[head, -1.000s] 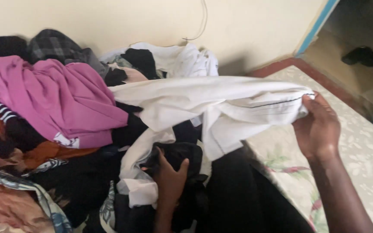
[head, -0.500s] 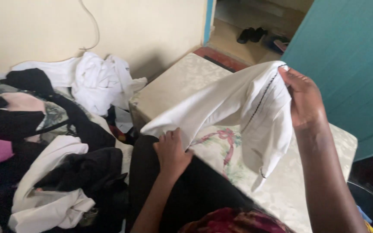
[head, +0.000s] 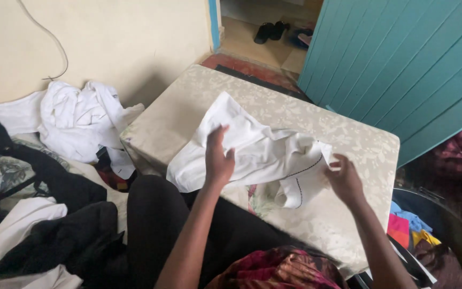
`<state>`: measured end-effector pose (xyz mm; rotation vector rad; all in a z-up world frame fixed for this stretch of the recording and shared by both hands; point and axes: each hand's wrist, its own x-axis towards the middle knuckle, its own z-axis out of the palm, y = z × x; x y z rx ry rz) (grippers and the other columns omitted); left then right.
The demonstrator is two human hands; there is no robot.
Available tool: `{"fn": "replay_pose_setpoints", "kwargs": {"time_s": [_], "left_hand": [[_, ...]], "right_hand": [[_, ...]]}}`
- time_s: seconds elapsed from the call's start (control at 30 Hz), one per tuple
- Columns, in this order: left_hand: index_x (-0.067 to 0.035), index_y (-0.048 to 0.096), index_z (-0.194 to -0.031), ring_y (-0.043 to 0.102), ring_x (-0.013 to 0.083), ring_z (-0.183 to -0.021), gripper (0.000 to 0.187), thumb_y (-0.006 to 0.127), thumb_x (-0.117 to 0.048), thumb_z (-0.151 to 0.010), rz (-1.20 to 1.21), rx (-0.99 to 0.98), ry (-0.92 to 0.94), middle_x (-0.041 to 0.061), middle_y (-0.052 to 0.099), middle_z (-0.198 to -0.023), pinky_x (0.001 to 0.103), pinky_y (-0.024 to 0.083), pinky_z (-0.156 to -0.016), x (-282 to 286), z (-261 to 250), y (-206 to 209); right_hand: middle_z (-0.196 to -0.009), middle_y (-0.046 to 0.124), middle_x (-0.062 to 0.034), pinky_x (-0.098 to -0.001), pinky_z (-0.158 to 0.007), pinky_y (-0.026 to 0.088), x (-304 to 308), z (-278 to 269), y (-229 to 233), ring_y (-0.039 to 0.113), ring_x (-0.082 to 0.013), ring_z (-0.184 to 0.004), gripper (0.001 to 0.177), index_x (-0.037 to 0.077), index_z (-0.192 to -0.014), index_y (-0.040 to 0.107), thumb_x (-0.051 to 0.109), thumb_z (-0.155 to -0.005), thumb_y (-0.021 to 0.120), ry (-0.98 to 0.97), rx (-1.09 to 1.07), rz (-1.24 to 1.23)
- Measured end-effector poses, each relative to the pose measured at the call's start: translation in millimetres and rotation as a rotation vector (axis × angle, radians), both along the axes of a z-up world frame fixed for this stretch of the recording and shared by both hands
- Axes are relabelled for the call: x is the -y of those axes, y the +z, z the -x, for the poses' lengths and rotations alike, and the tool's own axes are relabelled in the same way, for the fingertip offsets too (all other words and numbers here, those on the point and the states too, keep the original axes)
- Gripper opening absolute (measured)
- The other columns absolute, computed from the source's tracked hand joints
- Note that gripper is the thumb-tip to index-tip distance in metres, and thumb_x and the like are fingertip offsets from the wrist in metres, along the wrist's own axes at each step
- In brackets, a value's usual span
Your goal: Folding various articles of clothing on a padded surface.
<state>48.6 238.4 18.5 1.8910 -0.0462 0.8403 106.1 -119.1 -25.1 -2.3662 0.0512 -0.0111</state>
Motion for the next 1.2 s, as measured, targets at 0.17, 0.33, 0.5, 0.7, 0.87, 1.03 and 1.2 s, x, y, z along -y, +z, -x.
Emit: {"fn": "replay_pose_setpoints", "kwargs": {"time_s": [0.17, 0.33, 0.5, 0.7, 0.87, 1.03, 1.2], "left_hand": [[-0.009, 0.07, -0.107, 0.061, 0.0354, -0.111, 0.033, 0.08, -0.007, -0.076, -0.211, -0.353, -0.015, 0.011, 0.066, -0.116, 0.05, 0.047, -0.096, 47.1, 55.7, -36.5], [-0.011, 0.073, -0.095, 0.061, 0.0329, -0.104, 0.022, 0.083, -0.014, -0.076, -0.319, -0.363, -0.048, 0.008, 0.067, -0.106, 0.05, 0.043, -0.092, 63.0, 64.6, -24.0], [-0.015, 0.072, -0.103, 0.063, 0.0275, -0.102, 0.024, 0.08, -0.033, -0.09, -0.276, -0.573, -0.253, 0.003, 0.074, -0.098, 0.051, 0.039, -0.095, 101.7, 62.1, -5.2], [-0.01, 0.061, -0.124, 0.062, 0.0356, -0.111, 0.039, 0.069, -0.009, -0.085, -0.283, -0.391, -0.363, 0.012, 0.07, -0.119, 0.056, 0.035, -0.097, 144.7, 57.8, -33.3], [-0.01, 0.065, -0.117, 0.061, 0.0312, -0.12, 0.032, 0.064, 0.0, -0.087, -0.226, -0.265, -0.612, 0.014, 0.07, -0.116, 0.052, 0.035, -0.105, 146.0, 69.1, 6.6], [-0.015, 0.071, -0.099, 0.059, 0.0294, -0.139, 0.037, 0.059, 0.01, -0.075, -0.429, 0.004, -0.661, 0.012, 0.073, -0.12, 0.052, 0.026, -0.118, 144.9, 69.2, 4.4], [-0.009, 0.072, -0.101, 0.065, 0.0258, -0.107, 0.029, 0.063, 0.006, -0.078, -0.165, -0.28, -0.749, 0.008, 0.074, -0.099, 0.045, 0.033, -0.109, 132.2, 67.1, 28.4]], "right_hand": [[-0.121, 0.064, -0.0199, -0.0387, -0.076, 0.06, -3.3, 42.7, -20.0, 0.071, -0.0282, -0.099, 0.06, -0.003, -0.138, 0.054, 0.024, -0.089, 0.077, -0.02, 0.05, -0.119], [-0.112, 0.071, -0.0119, -0.0382, -0.076, 0.058, -0.8, 40.8, -30.3, 0.071, -0.0251, -0.095, 0.047, 0.001, -0.131, 0.061, 0.02, -0.089, 0.072, -0.14, -0.055, -0.399], [-0.108, 0.071, -0.007, -0.0337, -0.082, 0.053, -6.7, 40.1, -42.2, 0.069, -0.0169, -0.092, 0.032, 0.005, -0.12, 0.07, 0.019, -0.091, 0.071, -0.142, 0.147, -0.094], [-0.094, 0.068, -0.0092, -0.0359, -0.072, 0.048, -7.2, 36.9, -22.9, 0.06, -0.0201, -0.08, 0.048, 0.005, -0.124, 0.071, 0.046, -0.106, 0.054, -0.309, -0.158, -0.454], [-0.09, 0.068, -0.0112, -0.0376, -0.065, 0.047, -30.1, 32.5, 29.9, 0.062, -0.021, -0.077, 0.048, 0.003, -0.118, 0.07, 0.046, -0.1, 0.059, -0.298, -0.313, -0.503], [-0.09, 0.071, -0.009, -0.031, -0.068, 0.051, -20.8, 25.2, 9.5, 0.064, -0.0159, -0.078, 0.036, -0.004, -0.108, 0.07, 0.028, -0.092, 0.072, -0.146, -0.241, -0.536], [-0.085, 0.067, -0.0059, -0.0288, -0.073, 0.048, -15.5, 19.3, 4.4, 0.058, -0.0137, -0.079, 0.029, -0.005, -0.107, 0.074, 0.023, -0.1, 0.068, -0.125, -0.122, -0.687]]}}
